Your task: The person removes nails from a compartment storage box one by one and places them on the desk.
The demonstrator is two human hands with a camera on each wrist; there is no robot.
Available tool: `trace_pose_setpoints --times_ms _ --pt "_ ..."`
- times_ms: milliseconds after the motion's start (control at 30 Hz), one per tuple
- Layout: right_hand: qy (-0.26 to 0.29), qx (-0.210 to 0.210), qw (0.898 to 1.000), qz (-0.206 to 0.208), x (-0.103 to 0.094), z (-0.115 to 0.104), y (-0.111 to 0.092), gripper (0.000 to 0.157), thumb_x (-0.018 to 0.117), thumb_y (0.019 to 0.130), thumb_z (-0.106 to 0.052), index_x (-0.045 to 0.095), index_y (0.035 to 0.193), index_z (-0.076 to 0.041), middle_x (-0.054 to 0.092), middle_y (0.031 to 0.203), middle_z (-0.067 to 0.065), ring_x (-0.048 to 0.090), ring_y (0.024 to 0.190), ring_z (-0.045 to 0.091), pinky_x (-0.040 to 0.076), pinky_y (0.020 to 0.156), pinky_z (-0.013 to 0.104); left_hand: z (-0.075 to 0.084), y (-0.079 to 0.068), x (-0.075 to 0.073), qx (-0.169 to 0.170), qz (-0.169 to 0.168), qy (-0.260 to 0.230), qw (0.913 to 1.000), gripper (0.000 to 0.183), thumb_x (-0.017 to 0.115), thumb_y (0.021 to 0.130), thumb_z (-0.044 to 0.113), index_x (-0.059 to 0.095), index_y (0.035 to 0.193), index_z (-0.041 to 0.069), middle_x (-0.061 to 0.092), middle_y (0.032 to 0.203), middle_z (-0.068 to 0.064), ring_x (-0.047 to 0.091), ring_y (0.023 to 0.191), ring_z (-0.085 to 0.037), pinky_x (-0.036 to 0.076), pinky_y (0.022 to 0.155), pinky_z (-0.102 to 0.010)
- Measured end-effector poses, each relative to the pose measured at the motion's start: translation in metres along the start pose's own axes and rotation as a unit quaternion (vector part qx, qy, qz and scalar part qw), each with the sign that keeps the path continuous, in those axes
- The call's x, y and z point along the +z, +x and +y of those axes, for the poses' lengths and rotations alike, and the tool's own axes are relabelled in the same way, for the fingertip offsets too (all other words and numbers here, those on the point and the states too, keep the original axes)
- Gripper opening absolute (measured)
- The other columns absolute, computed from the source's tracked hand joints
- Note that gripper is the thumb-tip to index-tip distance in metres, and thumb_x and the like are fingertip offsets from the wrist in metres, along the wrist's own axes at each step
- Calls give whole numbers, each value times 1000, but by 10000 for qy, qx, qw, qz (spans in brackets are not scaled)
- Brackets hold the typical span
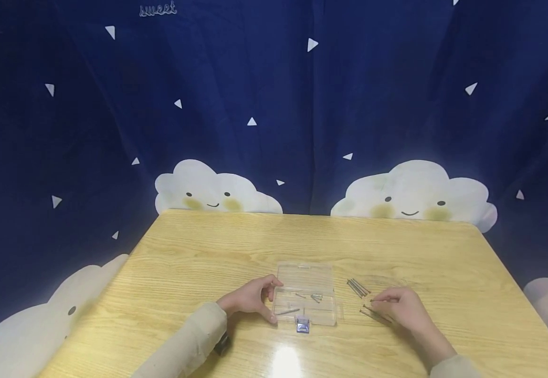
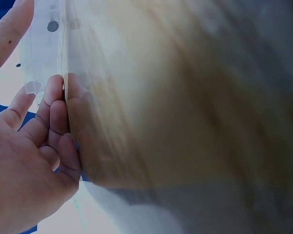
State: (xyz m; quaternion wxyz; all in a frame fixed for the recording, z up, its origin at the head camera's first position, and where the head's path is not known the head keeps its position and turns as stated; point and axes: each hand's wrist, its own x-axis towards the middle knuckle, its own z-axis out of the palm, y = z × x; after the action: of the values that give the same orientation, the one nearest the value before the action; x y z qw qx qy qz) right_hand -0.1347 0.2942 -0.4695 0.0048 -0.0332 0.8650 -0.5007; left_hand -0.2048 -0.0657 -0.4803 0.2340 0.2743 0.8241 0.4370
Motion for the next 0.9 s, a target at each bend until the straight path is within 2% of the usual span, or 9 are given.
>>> trace_pose_setpoints --times_ms 67,167,300,400,567,900 --pt "-85 131 9999 -2 -3 4 1 16 71 76 -7 68 84 7 37 53 -6 31 47 5 31 46 27 -1 0 0 -5 9 2 10000 69 85 58 5 51 118 6 51 76 -7 40 62 -7 33 60 -20" --pt "-270 285 9992 40 -6 10 3 16 71 76 -9 68 84 5 51 59 -3 34 50 7 34 49 26 -2 0 0 -10 27 -4 10000 69 85 57 5 51 117 6 51 76 -6 40 62 -7 34 61 -20" --pt "-630 400 9971 127 -8 18 5 15 73 75 -12 70 83 1 65 77 4 48 63 5 39 59 25 -3 0 0 -5 46 -1 10000 69 85 57 5 51 117 6 52 76 -7 40 62 -7 34 61 -20" --pt "-835 492 9952 145 -9 23 7 15 73 75 -14 70 82 0 67 82 7 54 72 6 40 64 25 -2 0 0 -13 39 -2 10000 69 85 57 5 51 118 6 51 77 -7 41 63 -7 35 62 -20" --pt "-948 607 9936 132 -9 29 9 16 73 76 -16 71 81 -2 66 83 7 54 75 10 40 65 26 -1 0 0 -39 28 -17 10000 70 85 58 4 51 118 6 51 76 -6 41 63 -8 35 63 -20" --pt "-1246 435 9905 386 -9 30 10 21 74 75 -24 72 82 -4 68 84 8 57 78 12 41 68 28 -2 1 1 -37 35 32 10000 70 85 57 5 51 118 6 50 75 -3 41 62 -7 35 63 -19"
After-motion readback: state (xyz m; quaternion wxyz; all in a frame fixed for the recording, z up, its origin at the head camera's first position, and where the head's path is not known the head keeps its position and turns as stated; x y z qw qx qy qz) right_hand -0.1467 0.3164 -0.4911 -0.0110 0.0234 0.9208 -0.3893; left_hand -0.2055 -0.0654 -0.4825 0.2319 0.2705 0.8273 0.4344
